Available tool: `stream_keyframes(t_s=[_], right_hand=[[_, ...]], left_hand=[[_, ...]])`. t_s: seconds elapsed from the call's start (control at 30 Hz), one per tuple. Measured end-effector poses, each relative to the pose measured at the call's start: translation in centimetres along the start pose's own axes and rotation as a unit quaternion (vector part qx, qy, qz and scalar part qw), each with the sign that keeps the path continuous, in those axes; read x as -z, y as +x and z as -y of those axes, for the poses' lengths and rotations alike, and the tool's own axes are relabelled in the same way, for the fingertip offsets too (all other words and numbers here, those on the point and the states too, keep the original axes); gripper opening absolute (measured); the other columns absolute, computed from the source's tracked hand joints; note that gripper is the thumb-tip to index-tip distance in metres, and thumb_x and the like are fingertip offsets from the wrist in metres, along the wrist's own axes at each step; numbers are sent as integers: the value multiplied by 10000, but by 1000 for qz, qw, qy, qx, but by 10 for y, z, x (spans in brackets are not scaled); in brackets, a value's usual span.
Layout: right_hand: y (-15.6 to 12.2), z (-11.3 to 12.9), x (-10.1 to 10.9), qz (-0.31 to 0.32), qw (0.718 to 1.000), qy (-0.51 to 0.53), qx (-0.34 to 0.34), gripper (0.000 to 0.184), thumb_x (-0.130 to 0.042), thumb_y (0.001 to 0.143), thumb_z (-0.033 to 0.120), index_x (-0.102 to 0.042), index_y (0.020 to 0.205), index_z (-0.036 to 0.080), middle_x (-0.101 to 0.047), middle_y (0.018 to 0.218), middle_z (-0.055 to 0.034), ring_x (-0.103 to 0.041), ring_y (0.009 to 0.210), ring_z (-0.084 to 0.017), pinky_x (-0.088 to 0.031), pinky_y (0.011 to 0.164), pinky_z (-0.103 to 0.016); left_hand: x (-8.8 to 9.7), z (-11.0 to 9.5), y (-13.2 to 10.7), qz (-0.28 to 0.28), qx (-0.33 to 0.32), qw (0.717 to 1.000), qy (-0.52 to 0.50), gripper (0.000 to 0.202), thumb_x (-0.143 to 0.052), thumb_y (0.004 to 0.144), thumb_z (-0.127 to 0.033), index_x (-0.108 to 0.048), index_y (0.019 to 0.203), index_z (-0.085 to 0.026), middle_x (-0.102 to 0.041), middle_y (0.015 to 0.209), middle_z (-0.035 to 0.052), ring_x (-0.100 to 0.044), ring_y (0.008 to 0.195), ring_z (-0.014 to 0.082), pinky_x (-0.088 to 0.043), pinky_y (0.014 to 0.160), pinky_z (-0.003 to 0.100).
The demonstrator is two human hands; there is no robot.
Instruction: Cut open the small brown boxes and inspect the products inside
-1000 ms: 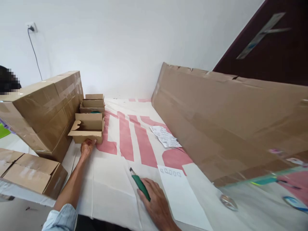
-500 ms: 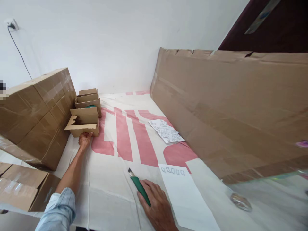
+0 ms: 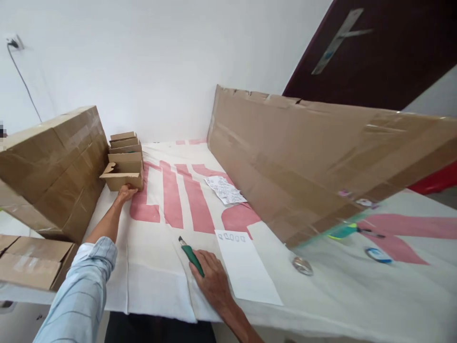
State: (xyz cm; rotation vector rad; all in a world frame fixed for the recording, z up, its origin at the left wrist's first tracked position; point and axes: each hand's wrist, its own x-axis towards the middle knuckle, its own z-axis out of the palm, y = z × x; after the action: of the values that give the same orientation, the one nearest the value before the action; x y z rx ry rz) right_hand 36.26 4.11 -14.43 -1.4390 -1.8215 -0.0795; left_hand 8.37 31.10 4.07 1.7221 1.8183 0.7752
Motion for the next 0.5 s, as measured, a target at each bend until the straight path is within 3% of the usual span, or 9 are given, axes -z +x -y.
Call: stream_keyframes(t_s=[0.1,0.17,0.27,0.3,0.37,0.43,0.5], right_hand=[[-1,-1,0,-6,1000,-5,7,322,-440,1082,387,-653,1220,189,-729,1076,-113,-655,985,-275,-520,847,-420],[-3,-2,1,-5,1000,-2,13,341,-420,1087,406,-655,1204,188,-726,1049,-114,-651,965,-277,-518,846,-425],[-9,-4,4,9,1000,7,24,384,-396,1088,449,-665,1176,190,-726,1032,-124,-652,958,-286,-513,865,-439],[-12,-5,6,11,1000,8,25,405,-389,1086,467,-669,1173,188,-727,1033,-130,-651,960,-293,-511,874,-446],[-16,-8,9,11,1000,3,16,458,-373,1077,506,-678,1169,177,-726,1043,-148,-647,973,-314,-505,898,-465],[-19,-10,11,8,1000,-7,-7,511,-354,1061,539,-693,1160,170,-722,1045,-166,-639,984,-338,-497,906,-485],[-21,-11,12,10,999,-20,-36,541,-343,1041,553,-709,1145,169,-717,1034,-176,-630,981,-357,-490,894,-499]], left_hand=[[-1,-26,-45,75,-70,994,-23,377,-691,1006,-378,-647,1314,-165,-668,1324,104,-689,1135,276,-608,954,480],[-5,-33,-93,123,-121,984,-44,444,-847,862,-358,-731,1249,-173,-743,1217,110,-715,1102,289,-600,959,407],[-1,-25,-180,223,-195,952,-71,661,-1021,565,-313,-796,1186,-322,-781,1220,18,-742,1113,285,-594,966,334],[8,-18,-208,288,-251,922,-65,757,-1020,561,-325,-761,1272,-352,-754,1308,22,-719,1191,307,-565,1035,364],[36,-1,-254,312,-282,907,-39,896,-1023,544,-331,-698,1377,-377,-690,1434,45,-662,1301,362,-509,1119,432],[78,20,-284,250,-240,938,3,990,-1020,534,-294,-641,1444,-380,-626,1517,61,-569,1414,396,-432,1192,481],[125,44,-296,176,-187,964,65,1055,-998,551,-270,-570,1511,-367,-555,1587,76,-487,1488,394,-354,1244,498]])
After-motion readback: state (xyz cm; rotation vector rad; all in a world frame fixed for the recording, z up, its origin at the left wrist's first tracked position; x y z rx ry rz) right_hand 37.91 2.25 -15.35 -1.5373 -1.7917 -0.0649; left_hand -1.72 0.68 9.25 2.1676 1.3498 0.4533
